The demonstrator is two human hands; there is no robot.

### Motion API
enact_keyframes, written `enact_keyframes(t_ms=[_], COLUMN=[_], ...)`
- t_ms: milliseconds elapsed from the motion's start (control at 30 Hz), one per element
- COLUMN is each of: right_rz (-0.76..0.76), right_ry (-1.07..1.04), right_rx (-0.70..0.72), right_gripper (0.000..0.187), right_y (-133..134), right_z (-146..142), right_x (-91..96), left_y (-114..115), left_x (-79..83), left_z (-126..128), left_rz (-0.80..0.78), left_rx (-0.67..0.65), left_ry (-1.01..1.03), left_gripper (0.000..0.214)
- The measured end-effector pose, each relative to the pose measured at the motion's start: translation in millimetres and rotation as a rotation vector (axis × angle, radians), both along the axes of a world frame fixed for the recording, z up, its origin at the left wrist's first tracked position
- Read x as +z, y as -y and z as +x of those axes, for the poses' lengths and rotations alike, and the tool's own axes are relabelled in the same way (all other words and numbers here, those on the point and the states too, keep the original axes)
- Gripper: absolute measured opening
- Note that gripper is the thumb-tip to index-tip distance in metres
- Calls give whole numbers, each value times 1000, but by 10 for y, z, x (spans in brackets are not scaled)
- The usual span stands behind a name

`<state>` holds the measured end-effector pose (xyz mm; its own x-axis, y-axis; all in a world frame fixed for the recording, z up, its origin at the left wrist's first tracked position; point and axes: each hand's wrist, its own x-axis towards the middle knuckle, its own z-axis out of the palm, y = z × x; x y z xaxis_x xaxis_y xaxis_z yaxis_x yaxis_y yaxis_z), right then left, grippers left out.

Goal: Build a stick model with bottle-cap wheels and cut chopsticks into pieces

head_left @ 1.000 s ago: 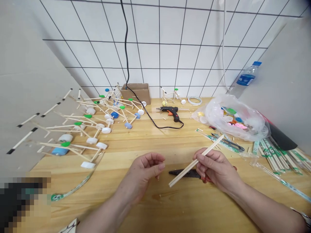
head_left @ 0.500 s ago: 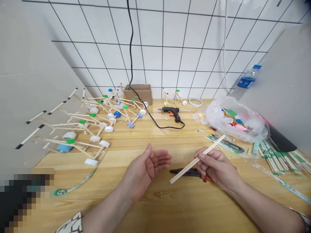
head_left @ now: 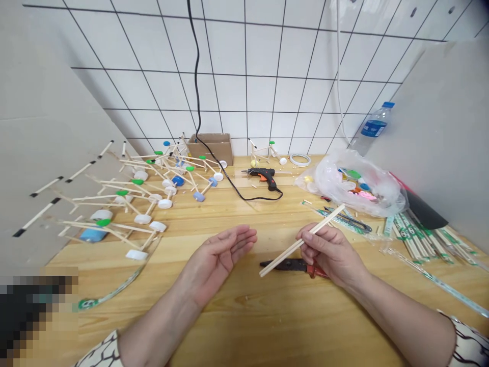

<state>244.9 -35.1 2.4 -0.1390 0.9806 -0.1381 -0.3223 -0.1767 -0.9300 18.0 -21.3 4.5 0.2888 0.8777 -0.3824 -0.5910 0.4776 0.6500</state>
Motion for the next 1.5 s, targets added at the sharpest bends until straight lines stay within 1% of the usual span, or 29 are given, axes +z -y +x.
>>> enact_keyframes(t_ms=[100, 233, 433, 633, 933, 1033, 1133, 1167, 1300, 1500], right_rz=[4, -15, -42, -53, -58, -81, -100, -100, -90, -76], right_ry=[-16, -5, 20, 45, 40, 43, 44, 43, 41, 35], right_rx=[4, 12, 19, 20, 13, 15, 12, 12, 14, 19], right_gripper=[14, 16, 19, 23, 23, 23, 23, 23, 24, 23], right_y=[7, 7, 7, 13, 21, 20, 16, 15, 10, 9], right_z=[-7, -20, -27, -29, -33, -33, -34, -34, -37, -34], right_x=[9, 15, 10, 22, 36, 40, 40, 39, 37, 23], left_y=[5, 14, 7, 40, 58, 57, 41, 33, 3, -34], left_x=[33, 45, 58, 104, 86, 96, 100, 101, 118, 141], left_z=[-5, -13, -15, 11, 12, 9, 10, 9, -1, -57], left_rz=[-6, -2, 17, 11, -47, -55, -55, -53, -23, -17], left_rx=[21, 6, 10, -21, -44, -29, 15, 31, 93, 137], left_ry=[-30, -23, 23, -46, -167, -189, -126, -84, 89, 185], left_gripper=[26, 36, 28, 35, 28, 26, 16, 20, 51, 66])
